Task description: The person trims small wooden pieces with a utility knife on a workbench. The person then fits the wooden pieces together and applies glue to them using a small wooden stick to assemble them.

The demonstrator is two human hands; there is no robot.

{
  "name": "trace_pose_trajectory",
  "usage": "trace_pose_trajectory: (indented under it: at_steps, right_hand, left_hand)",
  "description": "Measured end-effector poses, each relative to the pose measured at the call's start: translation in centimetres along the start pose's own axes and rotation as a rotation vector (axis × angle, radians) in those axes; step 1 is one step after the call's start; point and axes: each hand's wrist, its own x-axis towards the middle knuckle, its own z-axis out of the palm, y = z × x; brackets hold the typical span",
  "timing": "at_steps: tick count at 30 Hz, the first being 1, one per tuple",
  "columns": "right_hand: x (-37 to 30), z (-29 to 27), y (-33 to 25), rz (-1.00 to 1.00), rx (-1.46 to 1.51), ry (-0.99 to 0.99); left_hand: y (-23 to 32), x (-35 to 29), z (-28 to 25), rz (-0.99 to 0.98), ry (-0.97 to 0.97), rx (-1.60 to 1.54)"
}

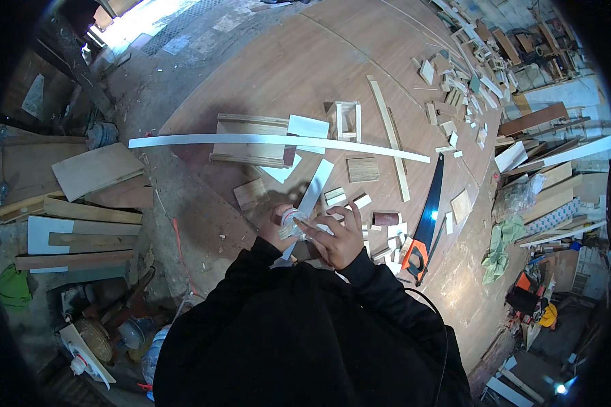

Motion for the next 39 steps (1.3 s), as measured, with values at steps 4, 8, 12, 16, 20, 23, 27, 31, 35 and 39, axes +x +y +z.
trace_pose_trajectory:
  at_steps: [4,8,12,16,20,23,27,31,35,39]
  right_hand:
    - [-0.6,0.5,0.3,-0.026,0.019,0.06]
    - [-0.9,0.1,0.6,0.006,0.026,0.092]
    - [-0.9,-0.5,1.0,0.048,0.023,0.095]
    - [-1.5,0.1,1.5,0.189,0.075,0.116]
    - [-2.0,0.7,2.0,0.286,0.117,0.121]
    - [-2.1,1.0,2.1,0.316,0.131,0.136]
    - [-2.2,1.4,2.0,0.384,0.178,0.148]
    - [-2.0,1.3,2.1,0.554,0.299,0.074]
    - [-1.7,1.7,2.1,0.607,0.242,0.022]
    - [-2.3,3.4,3.2,0.756,0.363,-0.05]
  left_hand:
    - [-0.6,0.4,0.3,0.031,-0.035,-0.021]
    - [0.2,1.3,0.5,0.043,-0.042,0.029]
    - [-0.1,1.9,1.7,0.136,-0.042,-0.012]
    - [0.3,2.5,2.2,0.187,-0.064,-0.02]
    - [0.0,2.2,2.9,0.134,-0.032,-0.092]
    - [-0.2,2.2,3.1,0.132,-0.038,-0.094]
    - [-0.9,2.1,3.1,0.15,-0.046,-0.069]
    - [-0.5,2.1,2.6,0.169,-0.116,0.108]
    - [-0.8,1.9,2.5,0.111,-0.115,0.015]
    - [-0.7,2.0,2.2,-0.025,-0.133,-0.085]
